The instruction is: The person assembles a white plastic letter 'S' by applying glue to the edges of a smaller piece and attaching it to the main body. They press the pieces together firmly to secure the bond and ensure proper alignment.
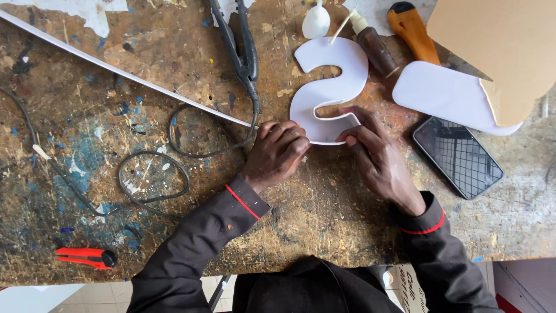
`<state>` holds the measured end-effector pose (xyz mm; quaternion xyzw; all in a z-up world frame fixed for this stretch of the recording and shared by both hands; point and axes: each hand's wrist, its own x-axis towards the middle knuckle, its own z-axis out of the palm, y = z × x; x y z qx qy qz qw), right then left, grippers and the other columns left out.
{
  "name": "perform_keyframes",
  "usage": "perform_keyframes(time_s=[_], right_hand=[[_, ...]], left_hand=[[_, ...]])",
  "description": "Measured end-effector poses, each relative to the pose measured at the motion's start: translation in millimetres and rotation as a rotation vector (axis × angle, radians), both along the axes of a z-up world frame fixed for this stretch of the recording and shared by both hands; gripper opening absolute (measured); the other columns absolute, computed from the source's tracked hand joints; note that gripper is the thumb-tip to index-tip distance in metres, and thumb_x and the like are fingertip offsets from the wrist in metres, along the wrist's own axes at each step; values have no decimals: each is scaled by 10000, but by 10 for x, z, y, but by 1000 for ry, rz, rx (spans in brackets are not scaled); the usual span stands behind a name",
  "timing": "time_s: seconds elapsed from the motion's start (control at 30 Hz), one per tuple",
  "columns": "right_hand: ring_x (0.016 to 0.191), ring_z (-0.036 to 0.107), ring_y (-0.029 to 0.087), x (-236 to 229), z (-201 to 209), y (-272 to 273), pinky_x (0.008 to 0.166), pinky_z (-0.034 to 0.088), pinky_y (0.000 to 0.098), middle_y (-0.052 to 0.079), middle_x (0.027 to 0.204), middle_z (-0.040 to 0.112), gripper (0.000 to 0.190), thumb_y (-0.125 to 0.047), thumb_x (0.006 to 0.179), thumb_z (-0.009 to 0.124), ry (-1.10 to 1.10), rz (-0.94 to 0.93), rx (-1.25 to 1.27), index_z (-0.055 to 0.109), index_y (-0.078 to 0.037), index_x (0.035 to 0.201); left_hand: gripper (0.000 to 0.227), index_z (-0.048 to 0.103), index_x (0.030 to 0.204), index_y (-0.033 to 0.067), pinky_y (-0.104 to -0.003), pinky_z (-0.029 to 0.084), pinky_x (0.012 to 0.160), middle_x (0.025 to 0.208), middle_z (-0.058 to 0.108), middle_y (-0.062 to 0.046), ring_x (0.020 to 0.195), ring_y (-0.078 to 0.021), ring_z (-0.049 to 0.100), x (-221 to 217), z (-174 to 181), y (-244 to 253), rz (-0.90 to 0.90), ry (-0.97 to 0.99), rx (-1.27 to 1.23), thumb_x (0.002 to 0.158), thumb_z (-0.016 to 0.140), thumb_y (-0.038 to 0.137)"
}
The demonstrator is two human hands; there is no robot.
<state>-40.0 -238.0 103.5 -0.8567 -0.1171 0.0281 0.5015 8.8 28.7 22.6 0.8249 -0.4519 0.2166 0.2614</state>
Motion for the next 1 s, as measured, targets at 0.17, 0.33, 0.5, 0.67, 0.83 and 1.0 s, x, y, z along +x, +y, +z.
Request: perform_keyframes(time_s=[0.17, 0.33, 0.5, 0.67, 0.83, 1.0], right_hand=[[1417, 639, 562, 3, -32, 8, 1111, 518, 625, 269, 1616, 595, 255, -201, 1218, 519, 4, 1, 28, 740, -74, 1226], [1426, 642, 551, 75, -130, -87, 1126, 512, 622, 274, 1618, 594, 253, -192, 1212, 528, -17, 67, 53, 752, -76, 1229], [1371, 682, 512, 206, -160, -215, 1084, 540, 590, 252, 1578, 625, 252, -202, 1201, 540, -47, 203, 77, 760, -78, 1202], [1299, 703, 540, 285, -66, -234, 1017, 559, 627, 280, 1585, 622, 261, -181, 1203, 521, -34, 270, 111, 755, -65, 1207], [1324, 685, 576, 274, -94, -234, 1022, 547, 643, 306, 1605, 603, 274, -180, 1211, 510, -30, 273, 130, 750, -48, 1222], [1349, 671, 574, 291, -173, -252, 1047, 541, 627, 310, 1591, 600, 262, -172, 1223, 513, -58, 279, 134, 737, -35, 1232]], left_hand=[[245, 598, 1083, 178, -454, 441, 946, 973, 673, -15, 1038, -262, 741, -3, -29, -44, -1, -19, -16, 1017, 829, 130], [232, 559, 967, 169, -434, 432, 890, 911, 652, -21, 914, -250, 735, -11, -21, -111, 29, -69, -59, 1002, 773, 88], [173, 614, 1003, 134, -427, 446, 874, 931, 643, -48, 924, -273, 725, -65, -6, -140, -7, -96, -55, 983, 775, 74], [181, 654, 1119, 136, -406, 424, 889, 928, 630, -39, 921, -250, 712, -149, 77, -202, 27, -76, -70, 982, 734, 49], [140, 633, 1028, 126, -405, 410, 870, 944, 661, -50, 894, -258, 719, -178, 170, -251, 43, -54, -85, 1030, 746, 44], [171, 622, 1010, 125, -430, 417, 858, 946, 643, -49, 892, -263, 701, -156, 196, -268, 34, -80, -71, 1034, 772, 47]])
